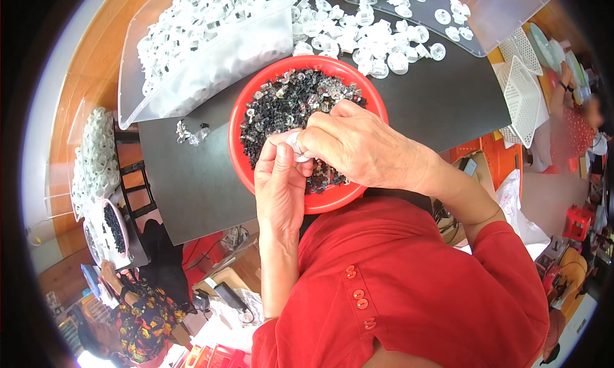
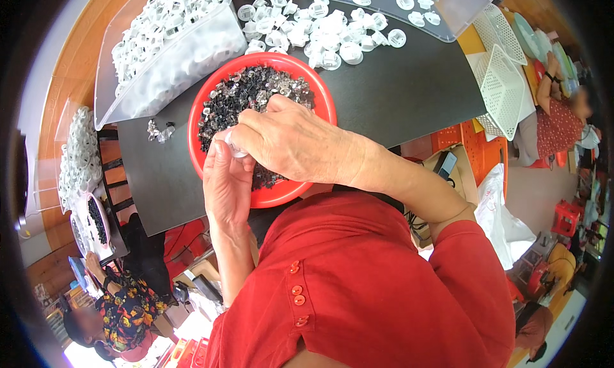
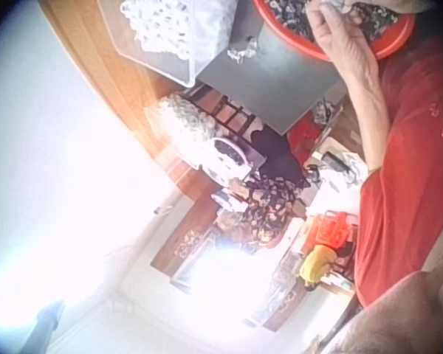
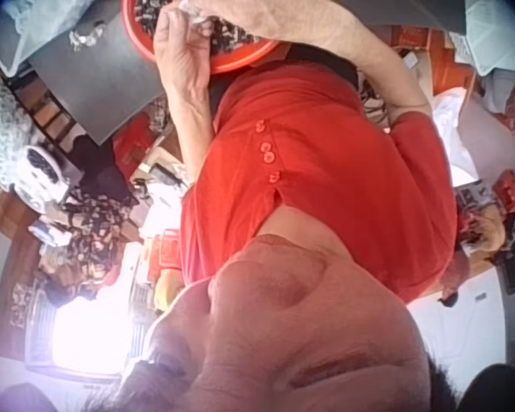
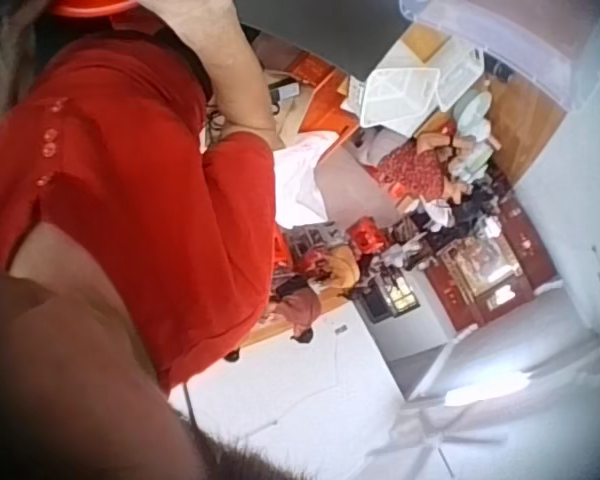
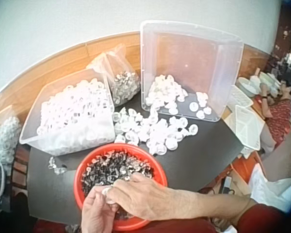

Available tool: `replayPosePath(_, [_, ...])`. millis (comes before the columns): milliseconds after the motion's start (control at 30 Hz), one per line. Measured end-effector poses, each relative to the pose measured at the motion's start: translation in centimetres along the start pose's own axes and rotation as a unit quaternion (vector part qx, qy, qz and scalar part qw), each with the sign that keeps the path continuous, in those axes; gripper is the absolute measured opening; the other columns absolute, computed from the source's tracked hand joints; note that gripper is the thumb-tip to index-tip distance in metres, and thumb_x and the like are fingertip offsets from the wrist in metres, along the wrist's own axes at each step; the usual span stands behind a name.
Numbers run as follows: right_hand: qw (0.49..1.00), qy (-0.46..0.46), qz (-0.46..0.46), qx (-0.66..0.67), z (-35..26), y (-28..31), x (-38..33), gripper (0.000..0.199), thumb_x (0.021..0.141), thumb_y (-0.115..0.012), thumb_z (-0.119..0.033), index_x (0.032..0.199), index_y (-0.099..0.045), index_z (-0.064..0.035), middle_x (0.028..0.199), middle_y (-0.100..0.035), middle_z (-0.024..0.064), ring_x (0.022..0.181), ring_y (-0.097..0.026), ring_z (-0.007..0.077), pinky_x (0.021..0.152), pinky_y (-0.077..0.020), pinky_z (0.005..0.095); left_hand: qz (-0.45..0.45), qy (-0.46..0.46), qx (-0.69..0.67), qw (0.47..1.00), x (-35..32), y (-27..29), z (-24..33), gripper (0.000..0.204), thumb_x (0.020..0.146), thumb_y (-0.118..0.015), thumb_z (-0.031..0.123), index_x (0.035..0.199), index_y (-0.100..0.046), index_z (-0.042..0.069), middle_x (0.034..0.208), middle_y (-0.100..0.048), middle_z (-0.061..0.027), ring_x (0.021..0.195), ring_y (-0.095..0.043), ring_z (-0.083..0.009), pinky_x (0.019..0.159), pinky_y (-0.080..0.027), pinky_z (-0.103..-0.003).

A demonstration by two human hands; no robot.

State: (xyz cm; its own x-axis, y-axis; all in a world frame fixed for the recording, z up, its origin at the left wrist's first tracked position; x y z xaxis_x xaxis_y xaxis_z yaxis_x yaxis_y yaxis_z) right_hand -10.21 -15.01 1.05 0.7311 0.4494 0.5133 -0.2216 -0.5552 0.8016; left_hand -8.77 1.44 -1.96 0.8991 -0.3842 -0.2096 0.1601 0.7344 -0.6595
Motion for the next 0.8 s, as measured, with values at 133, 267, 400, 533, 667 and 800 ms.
replayPosePath(133, [0.989, -0.055, 0.069, 0.122, -0.4, -0.2, -0.2, 0.019, 0.085, -0.058, -0.008, 0.105, -0.06, -0.0061, 0.085, -0.057, 0.0073, 0.071, -0.057, 0.021, 0.062, -0.0432, 0.0318, 0.004, -0.008, -0.01, 1.0, -0.1, 0.0, 0.2, 0.023, 0.096, -0.059, 0.023, 0.108, -0.06, 0.003, 0.095, -0.064, -0.0033, 0.079, -0.056, -0.0096, 0.071, -0.047, -0.024])
replayPosePath(267, [0.927, -0.207, 0.135, 0.281, -1.5, -0.3, -0.3, 0.018, 0.086, -0.061, -0.003, 0.104, -0.06, -0.0042, 0.084, -0.06, 0.009, 0.071, -0.061, 0.0207, 0.06, -0.0461, 0.0318, 0.026, -0.005, 0.001, 1.0, -0.2, -0.2, 0.2, 0.022, 0.096, -0.059, 0.022, 0.107, -0.06, 0.004, 0.096, -0.064, -0.0035, 0.081, -0.057, -0.0098, 0.072, -0.047, -0.024])
replayPosePath(400, [0.857, -0.316, 0.119, 0.39, -1.1, -0.7, -0.7, 0.015, 0.088, -0.063, -0.001, 0.102, -0.059, -0.0001, 0.087, -0.064, 0.0086, 0.071, -0.065, 0.0127, 0.059, -0.0486, 0.0263, 0.005, -0.024, 0.01, 1.0, 0.1, -0.9, -0.4, 0.022, 0.096, -0.058, 0.018, 0.113, -0.059, 0.004, 0.102, -0.063, -0.0046, 0.087, -0.058, -0.0103, 0.075, -0.047, -0.024])
replayPosePath(533, [0.727, -0.356, 0.217, 0.546, -0.6, -2.3, -0.6, 0.014, 0.091, -0.063, -0.003, 0.104, -0.061, 0.0008, 0.091, -0.067, 0.0062, 0.076, -0.064, 0.0065, 0.062, -0.0498, 0.0211, 0.047, -0.064, 0.048, 0.996, -0.1, -2.3, -0.8, 0.03, 0.095, -0.057, 0.009, 0.123, -0.054, 0.002, 0.113, -0.061, -0.006, 0.093, -0.058, -0.011, 0.08, -0.047, -0.024])
replayPosePath(667, [0.726, -0.407, 0.164, 0.529, -1.6, -2.9, 0.0, 0.018, 0.092, -0.062, -0.003, 0.109, -0.061, 0.0008, 0.093, -0.066, 0.0048, 0.08, -0.064, 0.0076, 0.067, -0.0521, 0.0213, 0.051, -0.083, 0.049, 0.994, -0.6, -1.4, -0.6, 0.034, 0.096, -0.054, 0.008, 0.128, -0.049, -0.001, 0.121, -0.058, -0.011, 0.108, -0.058, -0.0174, 0.094, -0.048, -0.032])
replayPosePath(800, [0.801, -0.357, 0.191, 0.442, -2.5, -2.2, -0.4, 0.016, 0.091, -0.059, 0.004, 0.107, -0.06, 0.0037, 0.101, -0.064, 0.0072, 0.09, -0.064, 0.0128, 0.079, -0.0532, 0.024, 0.03, -0.063, 0.029, 0.997, -1.0, -2.0, -0.3, 0.026, 0.095, -0.054, 0.006, 0.12, -0.056, 0.004, 0.113, -0.061, -0.0045, 0.098, -0.059, -0.0112, 0.083, -0.051, -0.027])
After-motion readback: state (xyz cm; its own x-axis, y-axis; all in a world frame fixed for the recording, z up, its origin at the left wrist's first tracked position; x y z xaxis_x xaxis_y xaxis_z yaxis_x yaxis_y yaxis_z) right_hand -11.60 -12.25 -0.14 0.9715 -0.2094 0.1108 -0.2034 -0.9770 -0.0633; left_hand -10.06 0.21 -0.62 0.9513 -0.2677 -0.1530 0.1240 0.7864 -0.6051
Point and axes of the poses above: each hand's wrist, its own x-axis towards the middle knuckle, its own y-axis out of the back of the hand, z = x × y, the point moved 1 cm from there along x, towards the middle knuckle
